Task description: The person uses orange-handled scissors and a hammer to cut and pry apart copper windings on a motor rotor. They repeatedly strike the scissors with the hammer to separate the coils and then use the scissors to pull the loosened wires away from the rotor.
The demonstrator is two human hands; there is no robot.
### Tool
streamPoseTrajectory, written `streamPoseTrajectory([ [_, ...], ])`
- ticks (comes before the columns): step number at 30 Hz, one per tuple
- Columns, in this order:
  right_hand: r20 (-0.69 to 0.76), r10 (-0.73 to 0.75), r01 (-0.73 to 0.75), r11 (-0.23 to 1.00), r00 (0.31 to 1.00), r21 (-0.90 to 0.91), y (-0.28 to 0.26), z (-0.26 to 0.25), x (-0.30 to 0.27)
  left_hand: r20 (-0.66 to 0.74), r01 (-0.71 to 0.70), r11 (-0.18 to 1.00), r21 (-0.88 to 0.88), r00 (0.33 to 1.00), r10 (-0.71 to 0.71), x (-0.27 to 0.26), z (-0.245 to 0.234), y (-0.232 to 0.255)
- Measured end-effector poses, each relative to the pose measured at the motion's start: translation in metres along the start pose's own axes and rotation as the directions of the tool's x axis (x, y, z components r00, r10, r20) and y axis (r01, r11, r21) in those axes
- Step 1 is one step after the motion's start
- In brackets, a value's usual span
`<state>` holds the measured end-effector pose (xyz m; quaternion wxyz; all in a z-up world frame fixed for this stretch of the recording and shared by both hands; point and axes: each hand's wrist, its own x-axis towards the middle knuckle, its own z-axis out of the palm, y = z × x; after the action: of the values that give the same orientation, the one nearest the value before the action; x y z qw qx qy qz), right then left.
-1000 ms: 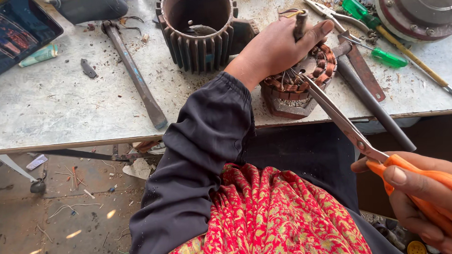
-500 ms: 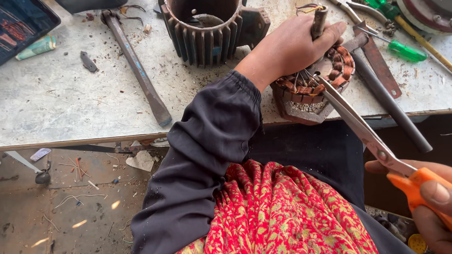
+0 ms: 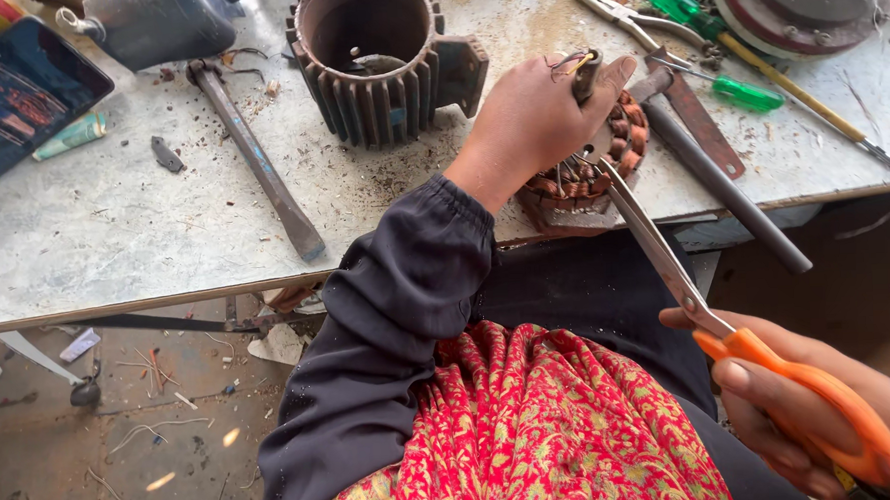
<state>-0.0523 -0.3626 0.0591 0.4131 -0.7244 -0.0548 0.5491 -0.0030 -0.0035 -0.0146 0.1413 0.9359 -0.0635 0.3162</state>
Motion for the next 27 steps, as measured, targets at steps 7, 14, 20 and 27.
streamPoseTrajectory([
  [7,0.238,-0.206,0.174,0.973,0.949,0.150,0.010,0.019,0.003,-0.202,0.076,0.940,-0.332,0.968,-0.150,-0.009,-0.035,0.013],
  [14,0.368,-0.258,0.179,0.955,0.893,0.237,0.037,0.065,0.041,-0.169,-0.249,0.823,-0.511,0.968,0.187,-0.130,-0.102,0.107],
  [20,0.520,-0.255,-0.144,0.780,0.815,0.608,0.054,0.106,0.077,-0.022,-0.316,0.796,-0.516,0.934,0.357,-0.178,-0.124,0.145],
  [27,0.558,-0.503,0.186,0.829,0.660,0.528,0.003,0.143,0.092,-0.044,-0.023,0.870,-0.493,0.999,0.002,-0.234,-0.138,0.135],
])
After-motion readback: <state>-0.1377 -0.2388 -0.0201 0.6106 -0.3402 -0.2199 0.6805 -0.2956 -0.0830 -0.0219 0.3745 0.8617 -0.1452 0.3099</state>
